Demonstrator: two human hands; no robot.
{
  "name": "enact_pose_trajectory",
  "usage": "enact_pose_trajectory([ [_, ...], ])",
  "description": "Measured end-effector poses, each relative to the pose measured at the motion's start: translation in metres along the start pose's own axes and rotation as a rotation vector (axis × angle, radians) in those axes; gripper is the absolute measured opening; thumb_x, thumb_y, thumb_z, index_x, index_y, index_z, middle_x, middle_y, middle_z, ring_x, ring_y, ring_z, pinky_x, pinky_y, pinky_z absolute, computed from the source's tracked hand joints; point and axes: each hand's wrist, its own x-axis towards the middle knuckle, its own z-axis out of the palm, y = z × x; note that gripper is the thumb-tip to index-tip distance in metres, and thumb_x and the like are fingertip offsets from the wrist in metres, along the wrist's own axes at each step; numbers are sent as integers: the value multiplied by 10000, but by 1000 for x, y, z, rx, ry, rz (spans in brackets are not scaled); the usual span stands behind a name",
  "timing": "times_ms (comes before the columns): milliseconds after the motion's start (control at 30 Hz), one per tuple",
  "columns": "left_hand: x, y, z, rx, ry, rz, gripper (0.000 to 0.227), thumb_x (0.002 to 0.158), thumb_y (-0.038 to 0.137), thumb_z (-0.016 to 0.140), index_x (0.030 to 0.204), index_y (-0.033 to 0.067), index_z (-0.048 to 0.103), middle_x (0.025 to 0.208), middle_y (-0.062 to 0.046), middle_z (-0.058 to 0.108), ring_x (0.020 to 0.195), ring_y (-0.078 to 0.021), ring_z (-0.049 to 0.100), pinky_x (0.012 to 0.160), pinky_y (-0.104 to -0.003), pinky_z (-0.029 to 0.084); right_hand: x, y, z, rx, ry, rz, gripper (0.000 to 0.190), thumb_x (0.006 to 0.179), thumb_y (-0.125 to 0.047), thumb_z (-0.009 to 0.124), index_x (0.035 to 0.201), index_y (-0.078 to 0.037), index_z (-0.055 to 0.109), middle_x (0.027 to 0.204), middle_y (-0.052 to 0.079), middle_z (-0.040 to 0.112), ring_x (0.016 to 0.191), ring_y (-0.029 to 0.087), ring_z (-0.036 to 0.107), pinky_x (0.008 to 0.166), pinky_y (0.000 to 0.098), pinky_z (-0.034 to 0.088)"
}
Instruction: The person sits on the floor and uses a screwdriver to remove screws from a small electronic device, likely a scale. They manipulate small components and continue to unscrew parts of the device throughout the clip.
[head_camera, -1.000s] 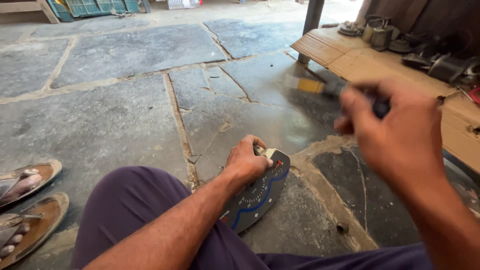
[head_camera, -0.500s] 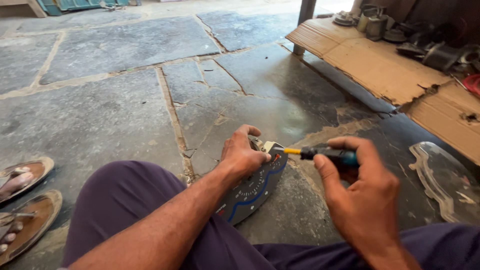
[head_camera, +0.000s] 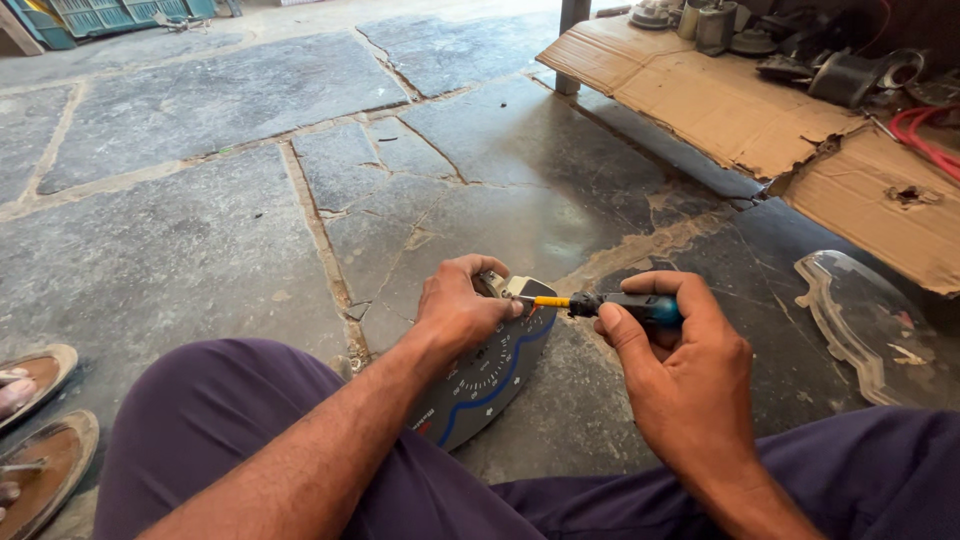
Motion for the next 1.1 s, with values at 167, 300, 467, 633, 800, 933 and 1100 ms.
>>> enact_pose_trajectory([
  [167,-2,1,-2,-45,-22,-1,463,696,162,897,1140,147,766,882,-46,781,805,-140,722,739,-310,566,0,-1,1,12,-30,3,255,911,-190,702,1111,-42,649,853,86,800,820,140,809,658,267,632],
  [300,-1,1,-1,-18,-10,-1,467,697,158,898,1146,148,769,869,-44,775,788,-138,719,727,-311,561,4,-3,-4,-122,-134,199,231,1000,-279,633,1075,-65,677,766,87,776,669,161,783,580,303,605],
  [467,-1,0,-1,-24,-9,11,495,674,161,910,1149,147,769,873,-41,779,786,-136,723,725,-312,572,4,-3,-12,-148,-181,-133,236,908,-202,659,1082,-59,729,823,70,743,643,172,711,518,344,553],
  [633,1,0,1,-3,-4,24,509,673,164,915,1159,143,766,882,-52,779,797,-147,725,738,-318,573,2,-6,-12,-212,-190,-331,195,950,-150,652,1117,-55,683,988,109,680,754,224,703,623,356,542],
  [800,3,0,3,-126,-13,-25,619,639,88,909,1216,105,689,950,-61,768,833,-150,720,744,-308,587,3,-8,-13,-288,-219,-232,218,926,-169,664,1122,-86,710,971,109,697,755,243,723,634,376,545],
  [933,8,1,1,-324,-133,-109,469,737,-28,734,1200,37,692,956,-96,745,798,-178,710,705,-322,591,2,-5,-13,-219,-156,-397,216,912,-120,677,1107,-27,687,1030,148,672,816,261,718,654,379,553],
  [1100,11,3,-3,-504,-242,-194,342,829,-49,546,1085,-76,772,832,-139,734,614,-166,658,512,-299,539,4,-2,-13,-251,-201,-295,206,892,-132,695,1082,-51,705,991,116,707,828,256,738,683,372,561],
])
